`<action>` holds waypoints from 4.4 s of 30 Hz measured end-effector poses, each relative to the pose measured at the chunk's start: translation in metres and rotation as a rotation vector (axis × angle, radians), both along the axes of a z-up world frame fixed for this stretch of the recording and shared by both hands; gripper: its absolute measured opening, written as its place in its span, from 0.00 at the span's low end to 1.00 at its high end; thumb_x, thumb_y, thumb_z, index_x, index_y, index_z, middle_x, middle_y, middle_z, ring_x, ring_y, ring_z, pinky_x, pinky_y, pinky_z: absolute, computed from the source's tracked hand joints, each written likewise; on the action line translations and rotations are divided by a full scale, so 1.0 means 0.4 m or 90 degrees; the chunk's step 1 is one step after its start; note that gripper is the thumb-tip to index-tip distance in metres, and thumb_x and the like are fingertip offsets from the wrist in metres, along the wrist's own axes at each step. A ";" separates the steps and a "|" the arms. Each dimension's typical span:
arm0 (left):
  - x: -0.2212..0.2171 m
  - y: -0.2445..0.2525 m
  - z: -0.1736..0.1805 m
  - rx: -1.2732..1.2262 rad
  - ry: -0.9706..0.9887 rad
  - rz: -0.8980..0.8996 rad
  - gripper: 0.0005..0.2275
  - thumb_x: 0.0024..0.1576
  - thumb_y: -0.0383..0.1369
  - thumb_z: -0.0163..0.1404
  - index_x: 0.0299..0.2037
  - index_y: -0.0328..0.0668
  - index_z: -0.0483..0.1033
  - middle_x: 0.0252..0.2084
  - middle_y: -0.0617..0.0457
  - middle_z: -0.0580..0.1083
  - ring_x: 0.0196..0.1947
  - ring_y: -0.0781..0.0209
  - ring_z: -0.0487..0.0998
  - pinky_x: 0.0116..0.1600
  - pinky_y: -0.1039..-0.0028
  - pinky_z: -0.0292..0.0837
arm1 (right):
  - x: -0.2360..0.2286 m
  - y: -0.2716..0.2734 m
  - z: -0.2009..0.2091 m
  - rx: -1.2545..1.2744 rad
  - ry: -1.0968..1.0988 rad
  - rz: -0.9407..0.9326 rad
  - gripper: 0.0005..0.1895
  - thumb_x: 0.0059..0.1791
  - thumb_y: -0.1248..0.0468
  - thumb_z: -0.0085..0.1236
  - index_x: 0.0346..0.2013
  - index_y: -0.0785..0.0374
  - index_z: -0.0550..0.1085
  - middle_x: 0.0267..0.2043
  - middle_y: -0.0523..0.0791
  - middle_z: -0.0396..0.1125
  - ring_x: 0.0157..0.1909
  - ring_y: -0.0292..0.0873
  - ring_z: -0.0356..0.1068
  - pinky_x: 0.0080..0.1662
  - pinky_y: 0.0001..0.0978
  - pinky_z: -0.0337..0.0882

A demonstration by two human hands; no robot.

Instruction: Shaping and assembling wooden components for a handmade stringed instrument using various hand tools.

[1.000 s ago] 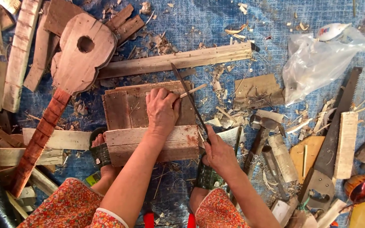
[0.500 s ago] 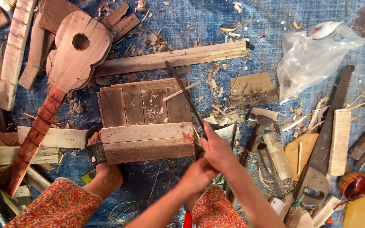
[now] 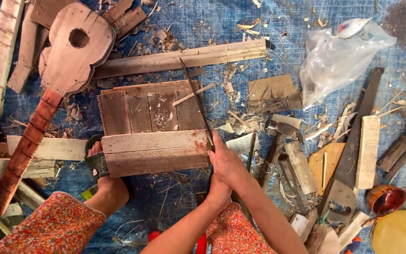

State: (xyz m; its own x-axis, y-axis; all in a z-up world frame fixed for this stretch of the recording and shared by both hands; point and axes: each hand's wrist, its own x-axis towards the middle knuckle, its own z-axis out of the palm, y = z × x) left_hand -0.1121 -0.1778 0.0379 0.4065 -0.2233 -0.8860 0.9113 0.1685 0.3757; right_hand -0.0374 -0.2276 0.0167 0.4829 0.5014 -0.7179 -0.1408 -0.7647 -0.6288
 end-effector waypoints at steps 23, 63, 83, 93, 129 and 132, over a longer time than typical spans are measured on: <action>0.289 0.419 -0.229 0.988 -0.670 -0.212 0.02 0.52 0.39 0.60 0.34 0.63 0.80 0.31 0.62 0.68 0.35 0.62 0.75 0.37 0.73 0.75 | -0.017 -0.040 -0.064 0.004 -0.165 -0.006 0.32 0.57 0.53 0.32 0.76 0.53 0.48 0.65 0.60 0.63 0.48 0.74 0.72 0.51 0.69 0.72; -0.015 0.160 -0.033 0.582 -0.498 0.111 0.03 0.57 0.38 0.58 0.35 0.54 0.81 0.25 0.54 0.74 0.31 0.48 0.81 0.38 0.67 0.75 | -0.027 -0.008 -0.034 -0.144 -0.175 0.033 0.35 0.54 0.46 0.36 0.77 0.40 0.45 0.55 0.53 0.71 0.51 0.62 0.73 0.52 0.56 0.73; -0.048 0.077 -0.055 0.074 -0.164 -0.287 0.21 0.54 0.41 0.52 0.54 0.37 0.77 0.51 0.42 0.79 0.48 0.46 0.82 0.54 0.64 0.77 | -0.009 -0.020 -0.029 -0.019 -0.161 -0.029 0.32 0.54 0.62 0.45 0.73 0.56 0.50 0.34 0.53 0.74 0.31 0.55 0.74 0.34 0.46 0.71; 0.236 0.404 -0.189 0.897 -0.627 -0.102 0.06 0.54 0.33 0.58 0.40 0.54 0.81 0.38 0.56 0.72 0.39 0.56 0.73 0.40 0.68 0.69 | 0.018 -0.023 -0.006 -0.092 -0.103 -0.010 0.30 0.57 0.53 0.37 0.75 0.42 0.50 0.45 0.60 0.74 0.47 0.66 0.76 0.50 0.60 0.75; 0.275 0.442 -0.179 0.971 -0.750 -0.140 0.03 0.53 0.33 0.56 0.32 0.59 0.79 0.31 0.60 0.69 0.34 0.57 0.71 0.38 0.69 0.65 | 0.091 0.043 0.038 -0.091 -0.245 0.061 0.30 0.58 0.53 0.35 0.75 0.51 0.50 0.53 0.61 0.70 0.47 0.69 0.74 0.48 0.65 0.74; 0.280 0.441 -0.185 0.969 -0.758 -0.133 0.03 0.53 0.33 0.56 0.31 0.58 0.79 0.31 0.59 0.68 0.34 0.57 0.71 0.38 0.69 0.64 | 0.092 0.033 0.040 -0.098 -0.196 0.033 0.33 0.57 0.49 0.36 0.77 0.46 0.48 0.47 0.62 0.73 0.49 0.69 0.74 0.53 0.64 0.72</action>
State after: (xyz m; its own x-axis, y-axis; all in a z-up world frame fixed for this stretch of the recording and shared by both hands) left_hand -0.0001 -0.0015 -0.0361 0.9229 0.2267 0.3112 0.0794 -0.9030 0.4222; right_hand -0.0007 -0.2142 0.0327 0.6654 0.4278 -0.6118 0.0788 -0.8552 -0.5122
